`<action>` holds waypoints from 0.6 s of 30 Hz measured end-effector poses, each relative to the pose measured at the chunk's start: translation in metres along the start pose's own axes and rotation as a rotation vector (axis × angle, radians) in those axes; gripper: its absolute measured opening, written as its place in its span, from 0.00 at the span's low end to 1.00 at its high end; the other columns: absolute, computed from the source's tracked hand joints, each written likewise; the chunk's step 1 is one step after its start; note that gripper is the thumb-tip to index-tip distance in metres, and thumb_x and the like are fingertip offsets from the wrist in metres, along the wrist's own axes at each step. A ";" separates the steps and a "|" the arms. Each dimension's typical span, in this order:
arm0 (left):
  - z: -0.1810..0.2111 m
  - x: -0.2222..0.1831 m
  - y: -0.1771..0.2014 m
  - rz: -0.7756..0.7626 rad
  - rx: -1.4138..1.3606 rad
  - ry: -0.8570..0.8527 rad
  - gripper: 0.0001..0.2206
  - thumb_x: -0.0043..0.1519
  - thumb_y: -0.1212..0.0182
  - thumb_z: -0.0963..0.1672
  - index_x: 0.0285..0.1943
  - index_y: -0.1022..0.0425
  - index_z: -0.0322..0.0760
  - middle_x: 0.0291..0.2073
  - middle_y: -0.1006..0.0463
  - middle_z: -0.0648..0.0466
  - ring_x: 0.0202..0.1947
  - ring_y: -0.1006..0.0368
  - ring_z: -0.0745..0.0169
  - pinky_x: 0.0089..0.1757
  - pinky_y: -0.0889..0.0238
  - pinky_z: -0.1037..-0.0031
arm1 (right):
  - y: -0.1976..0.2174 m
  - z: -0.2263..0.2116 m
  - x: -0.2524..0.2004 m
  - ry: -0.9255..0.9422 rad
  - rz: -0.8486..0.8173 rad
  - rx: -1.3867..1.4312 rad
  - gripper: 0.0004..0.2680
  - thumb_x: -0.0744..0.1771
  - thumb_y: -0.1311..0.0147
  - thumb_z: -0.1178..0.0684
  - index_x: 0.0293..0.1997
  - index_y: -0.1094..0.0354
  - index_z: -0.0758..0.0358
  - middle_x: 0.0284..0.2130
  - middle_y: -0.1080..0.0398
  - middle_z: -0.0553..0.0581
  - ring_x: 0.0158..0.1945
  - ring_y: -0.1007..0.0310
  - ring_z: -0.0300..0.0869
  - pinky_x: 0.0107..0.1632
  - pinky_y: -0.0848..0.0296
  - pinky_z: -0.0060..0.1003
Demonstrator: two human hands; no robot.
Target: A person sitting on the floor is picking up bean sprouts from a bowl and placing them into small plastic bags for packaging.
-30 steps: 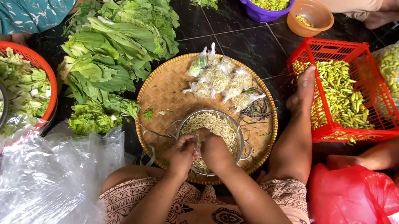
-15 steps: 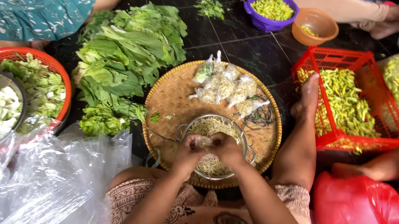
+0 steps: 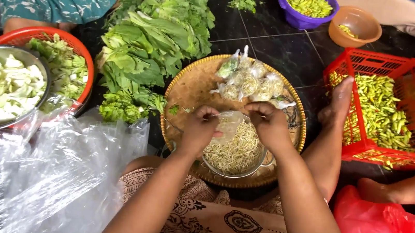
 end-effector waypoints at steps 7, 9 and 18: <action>-0.036 0.010 -0.004 -0.013 0.004 0.023 0.08 0.61 0.44 0.39 0.45 0.22 0.31 0.40 0.25 0.34 0.31 0.22 0.51 0.34 0.17 0.62 | -0.026 0.042 -0.012 -0.227 -0.152 -0.032 0.15 0.66 0.40 0.56 0.58 0.31 0.69 0.38 0.24 0.70 0.37 0.24 0.48 0.39 0.25 0.41; -0.038 0.009 -0.005 -0.029 0.012 0.057 0.08 0.61 0.43 0.39 0.46 0.21 0.32 0.40 0.26 0.37 0.30 0.24 0.55 0.34 0.17 0.65 | -0.043 0.071 -0.008 -0.256 -0.134 0.068 0.08 0.64 0.46 0.60 0.46 0.26 0.68 0.20 0.26 0.61 0.22 0.24 0.40 0.30 0.25 0.29; -0.025 0.016 0.024 -0.061 0.477 0.010 0.09 0.56 0.38 0.40 0.45 0.20 0.36 0.33 0.22 0.42 0.22 0.21 0.58 0.28 0.20 0.66 | -0.026 0.003 0.003 -0.029 0.007 -0.304 0.10 0.65 0.43 0.47 0.44 0.27 0.60 0.37 0.25 0.71 0.42 0.22 0.64 0.44 0.25 0.58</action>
Point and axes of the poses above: each hand's wrist, its own x-axis towards the middle knuckle, its own y-axis out of the back of the hand, z = x × y, the point moved 1 cm from there along x, towards the middle knuckle
